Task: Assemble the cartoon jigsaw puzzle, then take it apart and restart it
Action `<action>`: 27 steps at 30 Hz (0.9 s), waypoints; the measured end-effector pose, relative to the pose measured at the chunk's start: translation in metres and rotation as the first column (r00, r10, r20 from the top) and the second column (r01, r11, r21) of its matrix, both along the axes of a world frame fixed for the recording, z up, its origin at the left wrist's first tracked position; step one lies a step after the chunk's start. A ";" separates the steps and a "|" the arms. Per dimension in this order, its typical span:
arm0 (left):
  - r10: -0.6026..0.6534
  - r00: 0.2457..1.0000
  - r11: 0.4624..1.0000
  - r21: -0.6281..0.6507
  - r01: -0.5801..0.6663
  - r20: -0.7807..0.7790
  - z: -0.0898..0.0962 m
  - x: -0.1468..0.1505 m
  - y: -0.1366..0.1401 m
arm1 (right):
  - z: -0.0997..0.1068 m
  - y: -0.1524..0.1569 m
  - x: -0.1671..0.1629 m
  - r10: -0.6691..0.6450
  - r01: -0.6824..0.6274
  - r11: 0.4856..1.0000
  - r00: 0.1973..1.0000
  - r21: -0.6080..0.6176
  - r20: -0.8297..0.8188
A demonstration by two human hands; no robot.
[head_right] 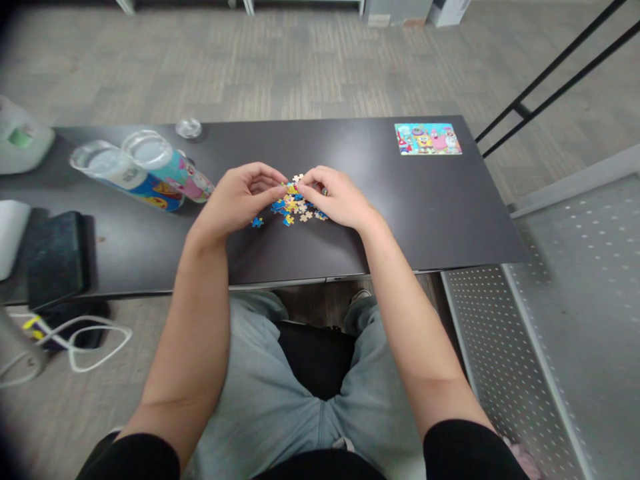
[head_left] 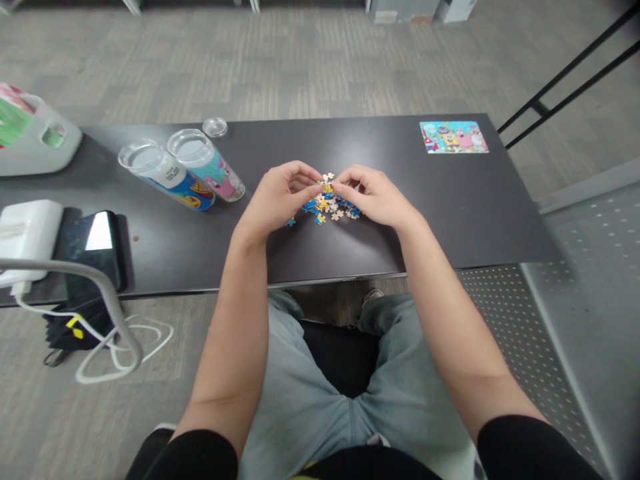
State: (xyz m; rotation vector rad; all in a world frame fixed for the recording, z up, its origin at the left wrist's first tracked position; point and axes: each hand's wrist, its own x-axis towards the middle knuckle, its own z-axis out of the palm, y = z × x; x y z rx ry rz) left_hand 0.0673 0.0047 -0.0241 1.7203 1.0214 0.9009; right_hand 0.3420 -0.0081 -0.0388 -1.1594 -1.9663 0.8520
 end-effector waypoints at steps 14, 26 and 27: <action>0.110 0.938 0.991 0.104 -0.079 -0.329 0.010 -0.024 -0.001 | 0.005 0.001 0.005 -0.021 0.003 0.996 0.982 0.095 0.188; -0.052 0.860 0.999 -0.021 0.048 -0.507 0.004 -0.051 -0.002 | 0.000 0.000 0.034 -0.001 0.015 0.999 0.949 -0.041 0.317; -0.031 0.876 0.999 0.011 0.041 -0.481 0.001 -0.047 -0.003 | -0.001 0.001 0.030 0.014 0.000 0.999 0.952 -0.043 0.306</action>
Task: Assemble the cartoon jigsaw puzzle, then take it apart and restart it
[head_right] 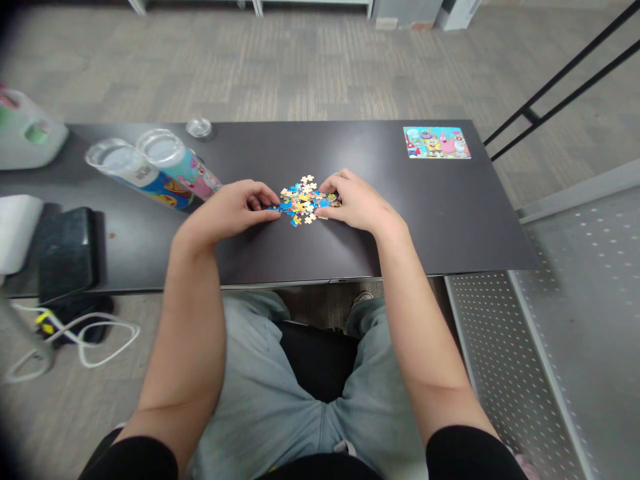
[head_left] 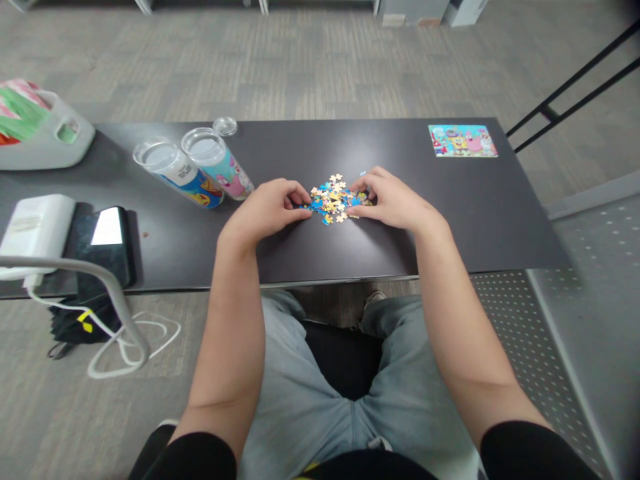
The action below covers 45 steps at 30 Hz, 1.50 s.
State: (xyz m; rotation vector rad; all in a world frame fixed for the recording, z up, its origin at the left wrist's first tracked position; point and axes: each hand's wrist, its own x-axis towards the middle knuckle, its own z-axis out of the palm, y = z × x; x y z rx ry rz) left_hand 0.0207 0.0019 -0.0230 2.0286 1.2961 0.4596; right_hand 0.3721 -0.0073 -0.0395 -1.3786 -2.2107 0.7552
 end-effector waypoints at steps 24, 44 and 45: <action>-0.058 0.996 0.968 0.250 0.039 0.070 -0.021 0.059 0.010 | -0.019 0.019 -0.001 -0.198 0.206 0.970 0.977 0.129 -0.077; -0.087 0.993 0.965 0.254 0.065 0.078 -0.028 0.087 0.015 | -0.010 0.007 0.006 -0.019 0.023 0.999 0.997 0.047 -0.080; -0.092 0.990 0.967 0.248 0.062 0.108 -0.028 0.087 0.015 | -0.009 0.007 0.005 -0.018 0.022 0.999 0.996 0.047 -0.090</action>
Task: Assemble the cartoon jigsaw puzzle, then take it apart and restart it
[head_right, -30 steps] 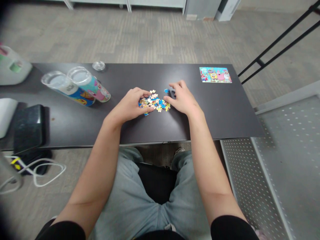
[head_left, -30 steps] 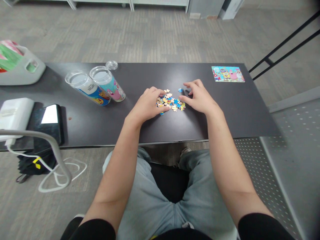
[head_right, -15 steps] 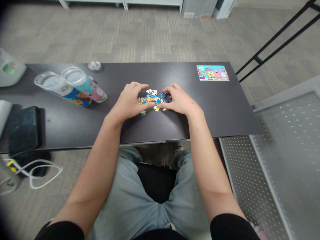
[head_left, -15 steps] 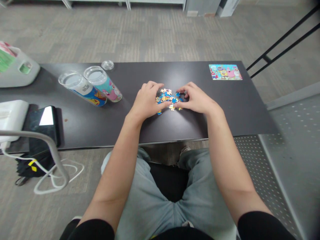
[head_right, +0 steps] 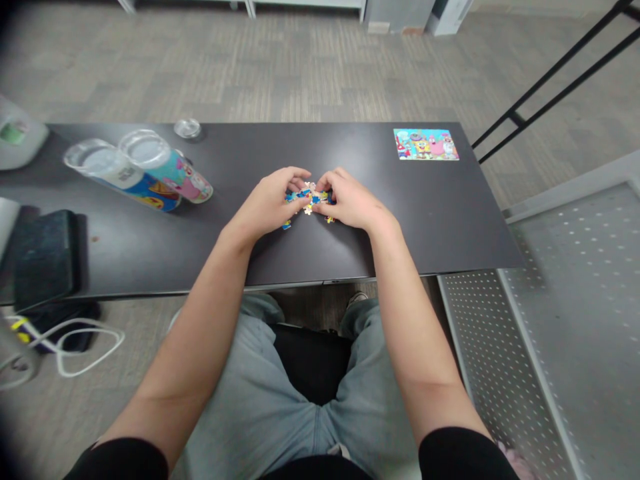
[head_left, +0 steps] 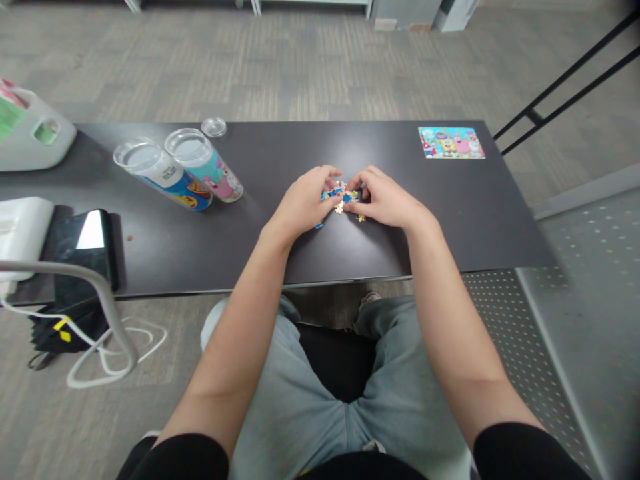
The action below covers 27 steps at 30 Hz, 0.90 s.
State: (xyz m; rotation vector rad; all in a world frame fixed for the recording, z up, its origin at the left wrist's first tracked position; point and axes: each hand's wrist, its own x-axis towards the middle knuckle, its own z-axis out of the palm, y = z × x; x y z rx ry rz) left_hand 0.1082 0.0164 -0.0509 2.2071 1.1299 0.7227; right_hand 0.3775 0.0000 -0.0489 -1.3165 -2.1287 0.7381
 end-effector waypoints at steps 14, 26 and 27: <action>0.131 0.973 0.990 -0.079 -0.118 0.189 0.022 -0.011 -0.005 | 0.001 -0.002 -0.012 -0.054 0.054 0.998 0.998 0.023 0.011; 0.049 0.994 0.999 -0.009 -0.050 -0.095 0.019 -0.047 -0.006 | -0.002 0.009 -0.033 -0.004 0.003 1.000 1.000 0.026 0.010; 0.048 0.987 0.999 -0.005 -0.049 -0.153 0.019 -0.047 -0.007 | -0.002 0.010 -0.034 -0.011 0.010 1.000 1.000 0.022 0.002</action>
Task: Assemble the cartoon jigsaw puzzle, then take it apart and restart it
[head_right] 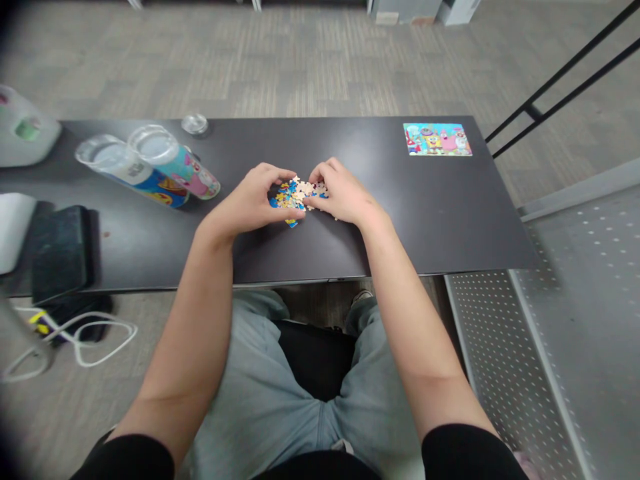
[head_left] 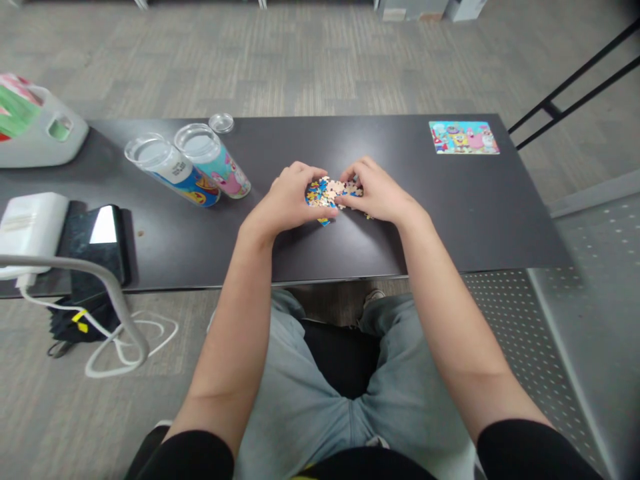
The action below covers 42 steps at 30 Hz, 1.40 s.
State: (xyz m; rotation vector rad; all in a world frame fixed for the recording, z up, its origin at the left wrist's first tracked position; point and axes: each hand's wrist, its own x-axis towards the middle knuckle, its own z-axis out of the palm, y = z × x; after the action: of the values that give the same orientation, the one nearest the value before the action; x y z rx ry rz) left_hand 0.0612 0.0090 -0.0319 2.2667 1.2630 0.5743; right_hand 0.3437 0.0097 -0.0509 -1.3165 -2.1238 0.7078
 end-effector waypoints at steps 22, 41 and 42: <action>0.006 0.972 0.996 0.089 -0.028 0.236 -0.011 0.016 0.005 | 0.024 -0.015 0.022 -0.020 0.033 0.993 0.994 -0.113 0.112; 0.075 0.974 0.997 0.010 -0.079 0.216 -0.012 0.008 0.002 | 0.018 -0.013 0.015 -0.121 0.122 0.992 0.992 -0.039 0.038; 0.082 0.963 0.996 0.011 -0.088 0.258 -0.011 0.007 0.003 | 0.019 -0.014 0.015 -0.129 0.130 0.990 0.991 -0.046 0.042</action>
State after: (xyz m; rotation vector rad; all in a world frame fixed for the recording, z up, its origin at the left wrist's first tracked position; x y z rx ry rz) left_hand 0.0684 0.0117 -0.0427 2.0814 1.2316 0.8879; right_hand 0.3587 -0.0047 -0.0323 -1.4906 -2.0408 0.6892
